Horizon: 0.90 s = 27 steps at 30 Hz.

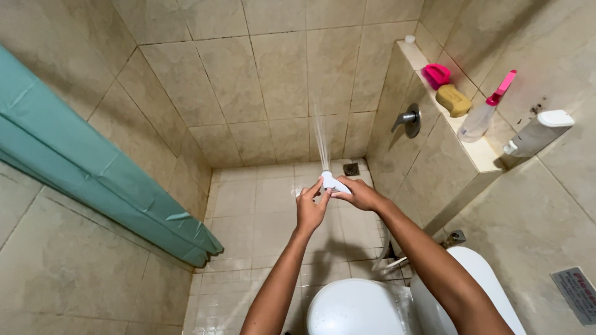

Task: The person uses a handheld bidet sprayer to rinse the floor and the toilet bowl in a tiled bathroom. The person directs the water stream across the floor tiles and into the toilet, moving the sprayer around to cover different areas.

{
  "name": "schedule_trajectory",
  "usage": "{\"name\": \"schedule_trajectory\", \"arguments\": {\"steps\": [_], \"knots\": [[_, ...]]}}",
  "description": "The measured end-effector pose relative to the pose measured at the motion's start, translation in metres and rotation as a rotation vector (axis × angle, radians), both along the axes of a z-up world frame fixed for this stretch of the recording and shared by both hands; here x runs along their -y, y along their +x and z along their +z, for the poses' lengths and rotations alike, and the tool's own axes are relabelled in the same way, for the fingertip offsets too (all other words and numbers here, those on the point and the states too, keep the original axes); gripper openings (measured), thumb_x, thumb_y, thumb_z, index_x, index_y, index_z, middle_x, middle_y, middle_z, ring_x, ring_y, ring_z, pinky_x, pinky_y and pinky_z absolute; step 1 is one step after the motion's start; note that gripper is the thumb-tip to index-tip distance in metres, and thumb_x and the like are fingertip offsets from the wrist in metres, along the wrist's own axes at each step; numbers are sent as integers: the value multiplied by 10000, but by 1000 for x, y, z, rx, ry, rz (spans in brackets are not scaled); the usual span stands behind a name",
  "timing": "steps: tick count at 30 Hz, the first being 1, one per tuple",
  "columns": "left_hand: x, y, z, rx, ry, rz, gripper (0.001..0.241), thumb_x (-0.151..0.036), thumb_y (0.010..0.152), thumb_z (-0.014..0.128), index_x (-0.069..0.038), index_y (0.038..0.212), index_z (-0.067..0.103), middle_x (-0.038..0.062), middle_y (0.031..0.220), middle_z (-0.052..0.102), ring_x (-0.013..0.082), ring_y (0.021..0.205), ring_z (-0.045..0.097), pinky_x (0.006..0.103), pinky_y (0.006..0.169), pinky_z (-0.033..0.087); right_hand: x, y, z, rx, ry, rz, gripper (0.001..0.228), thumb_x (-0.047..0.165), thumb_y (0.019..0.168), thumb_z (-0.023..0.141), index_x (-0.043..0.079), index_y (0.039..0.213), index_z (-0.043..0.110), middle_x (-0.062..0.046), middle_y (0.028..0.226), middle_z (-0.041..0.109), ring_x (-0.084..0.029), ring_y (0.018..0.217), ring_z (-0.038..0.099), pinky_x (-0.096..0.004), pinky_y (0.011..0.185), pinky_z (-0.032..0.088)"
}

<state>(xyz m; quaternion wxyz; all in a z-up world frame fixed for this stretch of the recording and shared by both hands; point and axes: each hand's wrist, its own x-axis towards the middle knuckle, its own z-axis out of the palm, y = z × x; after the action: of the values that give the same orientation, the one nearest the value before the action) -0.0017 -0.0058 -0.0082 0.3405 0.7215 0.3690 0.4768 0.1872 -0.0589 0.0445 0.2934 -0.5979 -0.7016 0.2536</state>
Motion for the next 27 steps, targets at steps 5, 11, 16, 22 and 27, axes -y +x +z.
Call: {"name": "schedule_trajectory", "arguments": {"steps": [5,11,16,22,27], "knots": [[3,1,-5,-6,-31,-7,483,-251,876,797,-107,1327,703,188,882,684,258,823,709,378,724,557,5,0,-10,-52,-44,-20,385,371,946,698,110,1219,626,-126,1043,756,-291,928,717,-404,832,541],[9,-1,-7,-40,-57,-24,484,-272,872,800,-118,1321,707,199,893,696,261,842,722,383,770,569,15,-3,-21,-106,-51,-43,378,374,944,702,98,1197,652,-107,995,749,-220,878,697,-370,807,537],[18,-4,-17,-61,-76,-35,471,-282,871,801,-118,1306,720,203,883,701,268,829,716,389,785,570,27,-9,-32,-137,-105,-96,367,377,938,712,83,1154,674,-100,931,741,-191,807,647,-357,749,523],[23,-8,-27,-113,-81,-42,457,-286,873,797,-95,1282,726,192,853,707,272,794,700,394,757,564,31,-8,-55,-171,-131,-83,370,386,956,704,70,1146,679,-66,835,691,-161,757,592,-334,706,503],[26,-11,-22,-137,-112,-48,426,-281,878,780,-61,1240,739,183,807,722,269,734,694,392,715,554,33,-12,-50,-345,-414,-95,315,412,983,642,107,1060,642,20,650,491,-96,511,441,-299,455,366]]}}
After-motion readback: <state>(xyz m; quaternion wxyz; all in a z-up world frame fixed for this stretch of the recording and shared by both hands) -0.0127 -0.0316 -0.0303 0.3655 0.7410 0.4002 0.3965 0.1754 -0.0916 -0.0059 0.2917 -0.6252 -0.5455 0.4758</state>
